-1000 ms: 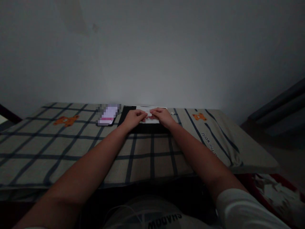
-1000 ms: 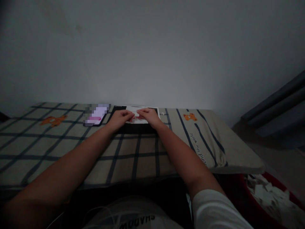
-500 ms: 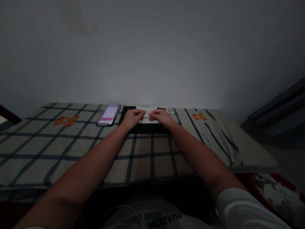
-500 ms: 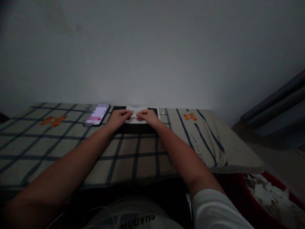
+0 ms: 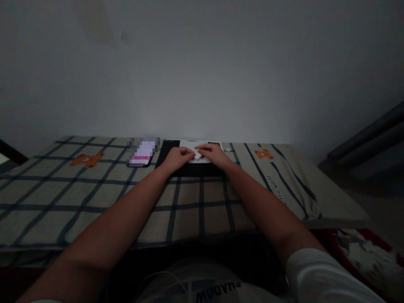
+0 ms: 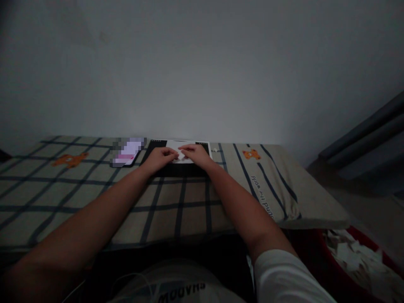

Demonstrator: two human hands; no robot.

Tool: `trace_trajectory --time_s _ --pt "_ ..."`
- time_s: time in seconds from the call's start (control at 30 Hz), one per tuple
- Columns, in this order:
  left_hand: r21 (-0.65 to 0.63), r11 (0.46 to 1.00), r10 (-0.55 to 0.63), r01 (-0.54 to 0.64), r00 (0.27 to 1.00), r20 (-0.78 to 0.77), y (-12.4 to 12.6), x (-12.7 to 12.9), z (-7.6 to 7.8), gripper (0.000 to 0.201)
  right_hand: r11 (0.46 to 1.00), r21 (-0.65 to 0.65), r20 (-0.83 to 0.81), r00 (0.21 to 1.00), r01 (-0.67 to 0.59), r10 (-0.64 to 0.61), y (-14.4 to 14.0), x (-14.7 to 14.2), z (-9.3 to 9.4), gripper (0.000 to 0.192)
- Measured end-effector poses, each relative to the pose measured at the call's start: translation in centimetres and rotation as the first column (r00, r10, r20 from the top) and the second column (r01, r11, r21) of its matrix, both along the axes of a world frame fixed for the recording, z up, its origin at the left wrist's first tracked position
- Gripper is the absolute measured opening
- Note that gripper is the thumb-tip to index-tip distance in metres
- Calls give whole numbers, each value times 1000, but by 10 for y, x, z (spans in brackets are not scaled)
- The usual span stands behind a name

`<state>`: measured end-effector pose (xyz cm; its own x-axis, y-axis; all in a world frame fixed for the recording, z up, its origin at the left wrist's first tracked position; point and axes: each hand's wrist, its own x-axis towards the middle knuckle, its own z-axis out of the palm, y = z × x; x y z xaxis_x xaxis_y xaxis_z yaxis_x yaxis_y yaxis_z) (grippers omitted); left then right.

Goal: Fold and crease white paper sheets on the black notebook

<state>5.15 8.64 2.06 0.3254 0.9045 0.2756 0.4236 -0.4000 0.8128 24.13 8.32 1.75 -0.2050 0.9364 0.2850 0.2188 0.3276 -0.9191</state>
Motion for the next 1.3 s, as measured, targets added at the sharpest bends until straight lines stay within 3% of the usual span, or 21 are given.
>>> trace_trajectory --time_s 0.17,0.37,0.47,0.6,0.7,0.77,0.97,1.13,1.3 --pt "-9 1000 -11 11 997 73 0 0 1 30 1000 -18 -54 998 -18 17 0 1 -2 37" --pt "-22 1000 0 4 986 167 3 0 -2 35 992 -120 -152 988 -28 9 6 1 -8 22" --pt "-33 999 -3 10 978 206 3 1 -1 36 993 -114 -171 985 -41 21 4 2 -7 31" --pt "-45 999 26 -16 973 227 3 1 -1 37 997 41 -43 997 -63 65 -1 3 0 43" --pt "-48 999 25 -15 976 216 4 1 -2 34 981 187 98 994 -57 39 -3 4 3 29" --pt "-55 998 10 3 975 221 4 1 -2 35 975 218 136 991 -38 8 -3 4 3 23" --pt "-71 995 -49 71 961 272 -1 3 0 46 991 125 45 998 47 -53 1 5 -3 27" --pt "-28 995 -82 92 964 252 0 2 -1 50 999 -9 -89 996 31 -31 3 5 -5 32" --pt "-7 996 -88 92 972 218 3 1 -3 53 999 -54 -158 987 -2 -6 6 7 -7 33"
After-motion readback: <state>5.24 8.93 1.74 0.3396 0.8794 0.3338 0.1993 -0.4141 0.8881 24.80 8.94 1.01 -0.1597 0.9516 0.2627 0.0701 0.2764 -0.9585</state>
